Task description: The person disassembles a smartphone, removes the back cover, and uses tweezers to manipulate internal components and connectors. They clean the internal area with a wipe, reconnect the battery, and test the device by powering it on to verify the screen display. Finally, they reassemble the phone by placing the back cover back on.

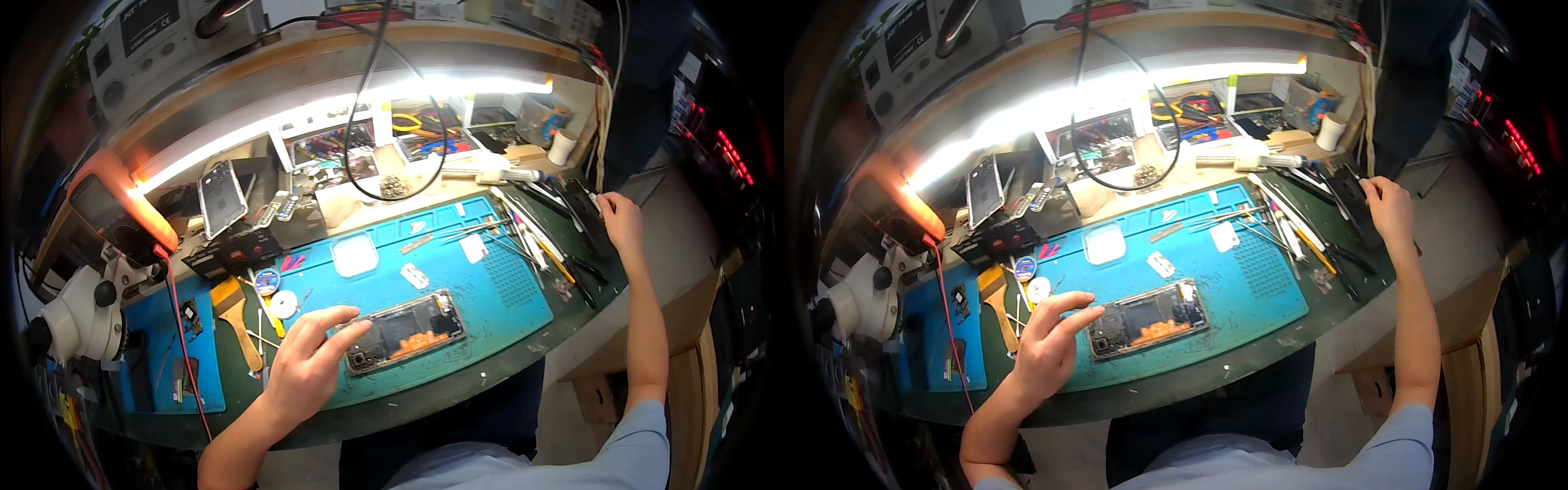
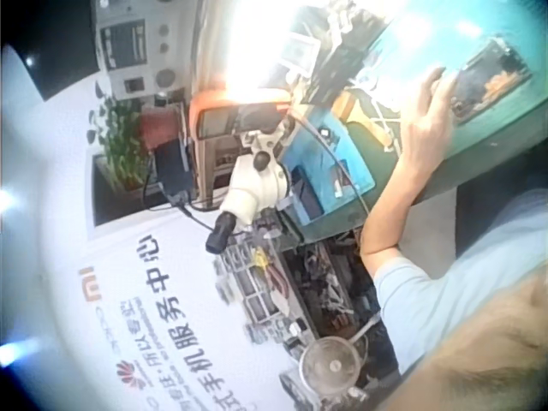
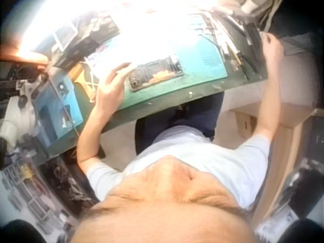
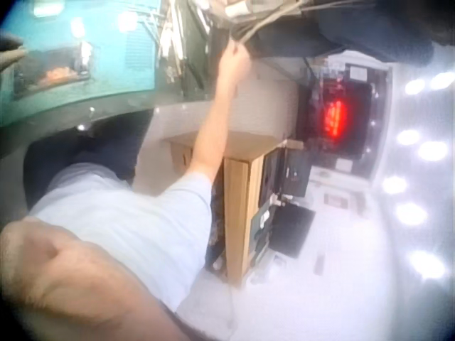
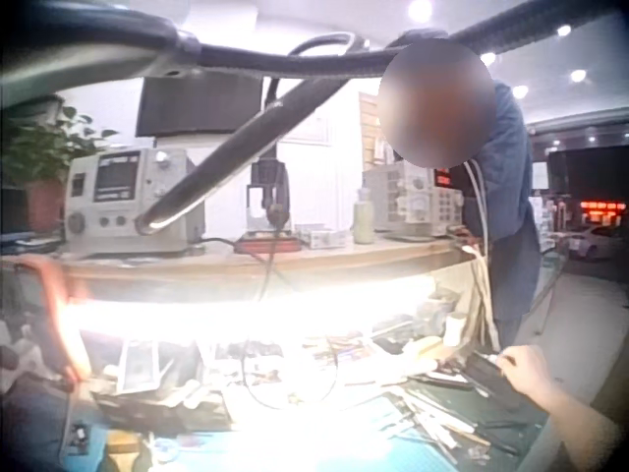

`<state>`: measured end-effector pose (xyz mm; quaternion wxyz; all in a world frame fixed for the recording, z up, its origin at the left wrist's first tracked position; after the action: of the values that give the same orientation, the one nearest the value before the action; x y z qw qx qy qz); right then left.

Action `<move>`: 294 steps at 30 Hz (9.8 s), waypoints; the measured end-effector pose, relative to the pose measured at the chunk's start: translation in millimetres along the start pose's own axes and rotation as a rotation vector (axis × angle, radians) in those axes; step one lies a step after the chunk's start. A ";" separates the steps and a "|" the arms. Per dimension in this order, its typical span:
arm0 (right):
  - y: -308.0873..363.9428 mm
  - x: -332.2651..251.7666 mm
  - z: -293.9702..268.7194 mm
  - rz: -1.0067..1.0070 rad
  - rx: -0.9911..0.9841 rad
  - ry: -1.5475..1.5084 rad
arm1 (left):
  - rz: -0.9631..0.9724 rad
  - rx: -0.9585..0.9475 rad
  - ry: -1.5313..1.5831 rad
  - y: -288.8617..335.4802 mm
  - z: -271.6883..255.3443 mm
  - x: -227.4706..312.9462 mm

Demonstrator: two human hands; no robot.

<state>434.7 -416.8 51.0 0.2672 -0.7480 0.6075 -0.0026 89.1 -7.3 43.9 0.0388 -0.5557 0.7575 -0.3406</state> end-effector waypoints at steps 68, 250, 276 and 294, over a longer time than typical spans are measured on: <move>-48.2 -401.1 193.0 -0.124 -0.506 -1.063 | -0.237 0.336 -0.261 9.9 -38.6 -65.1; 160.6 -323.5 48.5 -0.984 -0.292 -0.889 | -0.116 -0.118 -0.022 -55.7 30.4 -63.5; 159.5 -324.1 62.8 -0.886 -0.485 -1.089 | -0.405 -0.250 0.866 -32.4 47.0 -53.0; 158.4 -324.4 57.3 -0.934 -0.405 -1.018 | -0.277 -0.156 0.418 -41.7 41.2 -37.1</move>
<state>224.8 -117.7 42.1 0.3441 -0.8731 0.0128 0.3450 155.3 -0.8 23.8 -0.2083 -0.5728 0.6898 -0.3906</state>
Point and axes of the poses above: each hand's wrist, its own y-axis away from the middle knuckle, its own z-axis out of the palm, x = y × z, the point moved 7 cm from there along -y, towards the middle knuckle, and after that the axes turned 2 degrees about -x, right-handed, at the moved point
